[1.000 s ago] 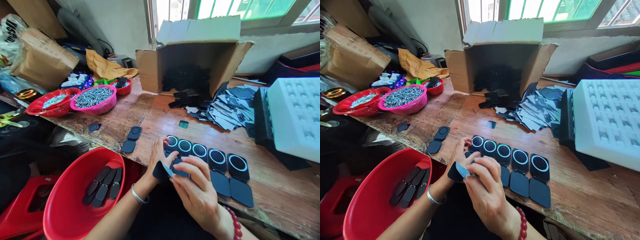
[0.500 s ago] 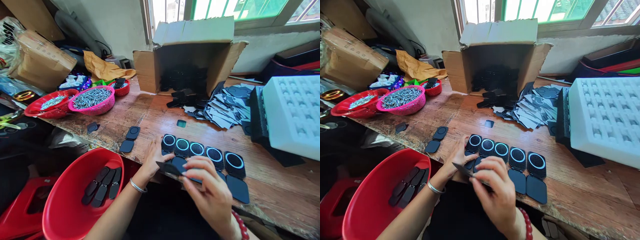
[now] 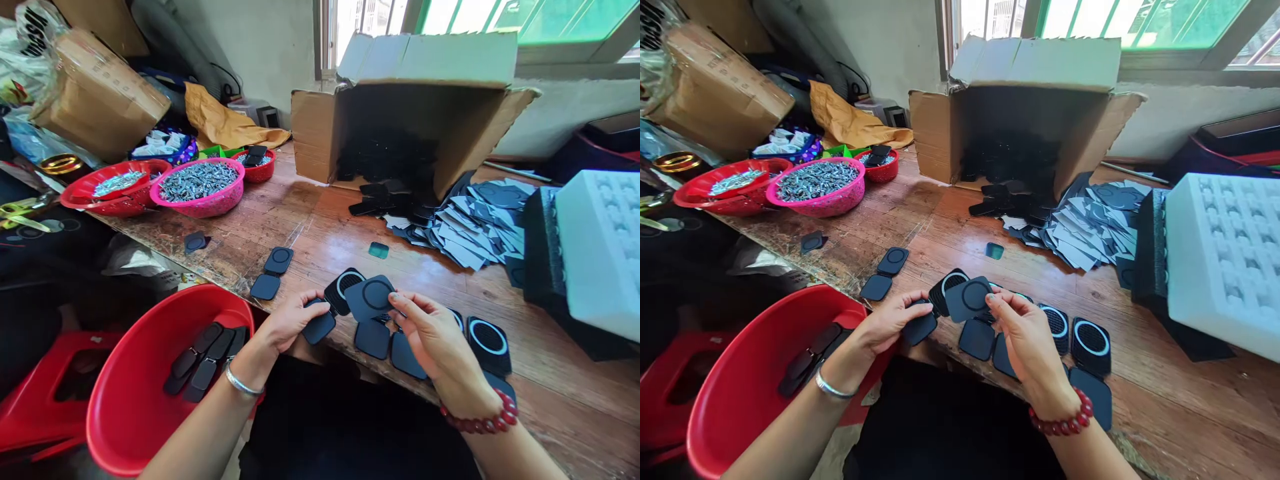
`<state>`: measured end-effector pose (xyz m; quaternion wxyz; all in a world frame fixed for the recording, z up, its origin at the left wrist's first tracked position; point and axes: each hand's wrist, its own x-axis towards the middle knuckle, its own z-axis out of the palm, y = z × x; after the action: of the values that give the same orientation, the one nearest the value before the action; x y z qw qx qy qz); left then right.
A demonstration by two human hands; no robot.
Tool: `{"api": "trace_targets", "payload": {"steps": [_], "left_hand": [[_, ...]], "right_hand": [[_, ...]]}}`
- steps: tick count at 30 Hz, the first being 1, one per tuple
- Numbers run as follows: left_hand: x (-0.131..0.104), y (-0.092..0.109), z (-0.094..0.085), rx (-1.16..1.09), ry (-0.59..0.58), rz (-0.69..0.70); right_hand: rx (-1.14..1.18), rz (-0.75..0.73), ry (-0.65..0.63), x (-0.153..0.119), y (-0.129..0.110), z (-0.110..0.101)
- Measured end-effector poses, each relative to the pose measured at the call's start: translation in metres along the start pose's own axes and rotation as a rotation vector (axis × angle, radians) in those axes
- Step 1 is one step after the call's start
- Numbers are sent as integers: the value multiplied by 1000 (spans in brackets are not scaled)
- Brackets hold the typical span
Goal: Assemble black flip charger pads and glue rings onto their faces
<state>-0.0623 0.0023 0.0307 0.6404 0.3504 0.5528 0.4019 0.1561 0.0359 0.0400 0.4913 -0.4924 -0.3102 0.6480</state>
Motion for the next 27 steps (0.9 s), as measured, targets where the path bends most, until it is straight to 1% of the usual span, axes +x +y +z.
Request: {"api": "trace_targets", "payload": {"steps": [2, 3, 8, 14, 21, 27], "left_hand": [[-9, 0, 5, -84, -39, -63], [-12, -1, 7, -81, -51, -79], [-16, -3, 14, -36, -57, -70], [-14, -4, 18, -11, -68, -77], [-16, -2, 22, 1, -84, -51], [-17, -4, 23, 47, -55, -72]], "right_hand": [[6, 54, -13, 1, 2, 4], [5, 74, -23, 1, 3, 6], [15, 115, -63, -3, 6, 11], [-6, 124, -53, -6, 5, 10], [-22, 112, -64, -6, 9, 4], [-68, 96, -60, -7, 9, 2]]}}
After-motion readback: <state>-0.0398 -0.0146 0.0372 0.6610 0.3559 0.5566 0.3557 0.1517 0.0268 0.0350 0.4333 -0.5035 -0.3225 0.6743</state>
